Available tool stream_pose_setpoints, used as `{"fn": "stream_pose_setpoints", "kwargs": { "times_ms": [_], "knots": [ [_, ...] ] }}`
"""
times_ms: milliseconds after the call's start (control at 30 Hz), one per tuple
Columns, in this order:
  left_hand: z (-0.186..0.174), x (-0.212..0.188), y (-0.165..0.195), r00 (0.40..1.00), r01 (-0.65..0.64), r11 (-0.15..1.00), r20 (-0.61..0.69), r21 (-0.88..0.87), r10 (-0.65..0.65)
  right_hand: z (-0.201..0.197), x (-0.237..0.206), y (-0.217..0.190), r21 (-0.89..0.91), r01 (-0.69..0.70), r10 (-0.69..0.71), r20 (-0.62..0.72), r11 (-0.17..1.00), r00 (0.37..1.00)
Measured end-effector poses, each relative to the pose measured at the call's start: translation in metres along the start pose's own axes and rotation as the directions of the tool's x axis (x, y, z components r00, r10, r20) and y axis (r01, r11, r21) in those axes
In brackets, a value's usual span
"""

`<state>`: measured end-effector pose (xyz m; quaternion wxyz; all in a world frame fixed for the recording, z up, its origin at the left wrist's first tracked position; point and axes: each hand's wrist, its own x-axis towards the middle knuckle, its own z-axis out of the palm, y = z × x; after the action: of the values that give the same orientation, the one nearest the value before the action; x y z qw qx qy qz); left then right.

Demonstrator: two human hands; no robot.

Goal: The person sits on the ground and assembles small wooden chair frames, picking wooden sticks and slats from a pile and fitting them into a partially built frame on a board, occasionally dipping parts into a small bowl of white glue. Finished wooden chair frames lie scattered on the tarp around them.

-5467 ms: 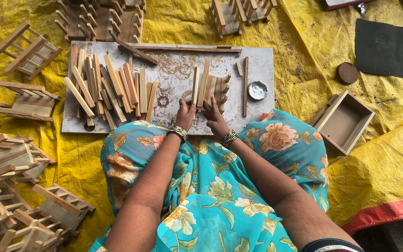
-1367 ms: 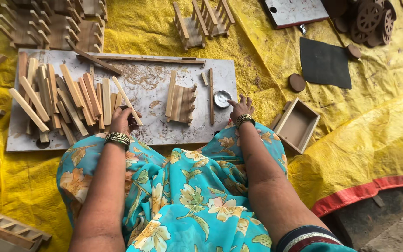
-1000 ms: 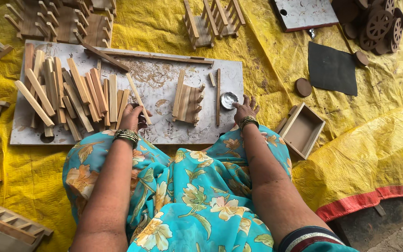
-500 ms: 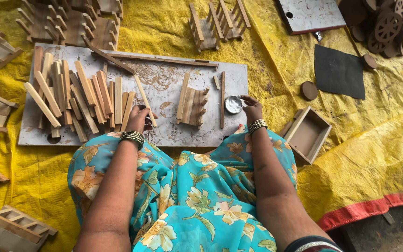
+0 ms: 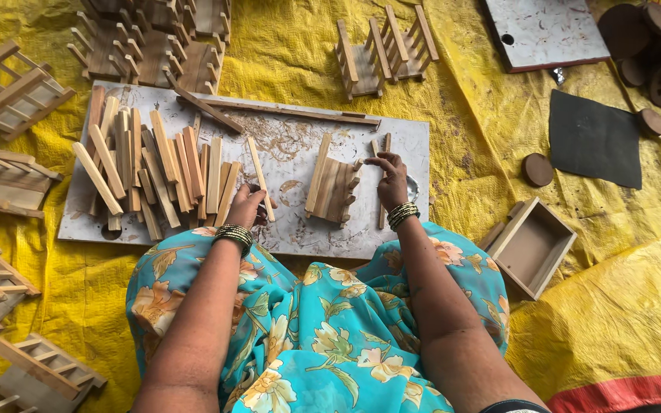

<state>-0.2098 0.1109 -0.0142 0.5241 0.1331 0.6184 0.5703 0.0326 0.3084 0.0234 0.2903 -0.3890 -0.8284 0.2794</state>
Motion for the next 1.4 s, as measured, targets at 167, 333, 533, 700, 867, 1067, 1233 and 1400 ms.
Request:
{"fn": "stream_pose_setpoints", "kwargs": {
  "times_ms": [167, 333, 533, 700, 867, 1067, 1233, 1400],
  "knots": [
    [0.000, 0.005, -0.002, 1.000, 0.005, 1.000, 0.016, -0.004, -0.004, 0.006, 0.002, 0.009, -0.047, 0.009, -0.008, 0.013, 0.999, 1.000],
    [-0.002, 0.005, -0.003, 1.000, -0.001, 1.000, 0.025, 0.008, 0.001, 0.008, 0.003, 0.012, -0.070, 0.021, -0.019, 0.022, 0.997, 1.000],
    [-0.001, 0.005, -0.003, 1.000, 0.000, 1.000, 0.021, 0.012, 0.000, 0.008, 0.000, 0.009, -0.189, 0.074, -0.068, 0.039, 0.979, 0.997],
    [-0.001, 0.002, -0.002, 1.000, -0.002, 1.000, 0.013, 0.025, 0.002, 0.007, -0.006, 0.005, -0.390, 0.177, -0.149, 0.101, 0.904, 0.984],
    [-0.001, 0.001, -0.001, 1.000, -0.009, 1.000, 0.011, 0.028, 0.009, 0.008, -0.010, 0.002, -0.527, 0.195, -0.136, 0.149, 0.827, 0.979],
    [-0.001, 0.002, -0.001, 1.000, -0.005, 1.000, 0.011, 0.022, 0.005, 0.008, -0.009, 0.003, -0.432, 0.157, -0.151, 0.050, 0.888, 0.987],
    [-0.001, 0.001, -0.001, 1.000, -0.003, 1.000, 0.000, 0.018, 0.003, 0.009, -0.011, 0.001, -0.406, 0.178, -0.159, 0.080, 0.897, 0.984],
    [-0.001, 0.000, -0.001, 1.000, -0.003, 1.000, -0.001, 0.012, 0.003, 0.008, -0.016, 0.004, -0.397, 0.171, -0.175, 0.026, 0.902, 0.984]
  ]
}}
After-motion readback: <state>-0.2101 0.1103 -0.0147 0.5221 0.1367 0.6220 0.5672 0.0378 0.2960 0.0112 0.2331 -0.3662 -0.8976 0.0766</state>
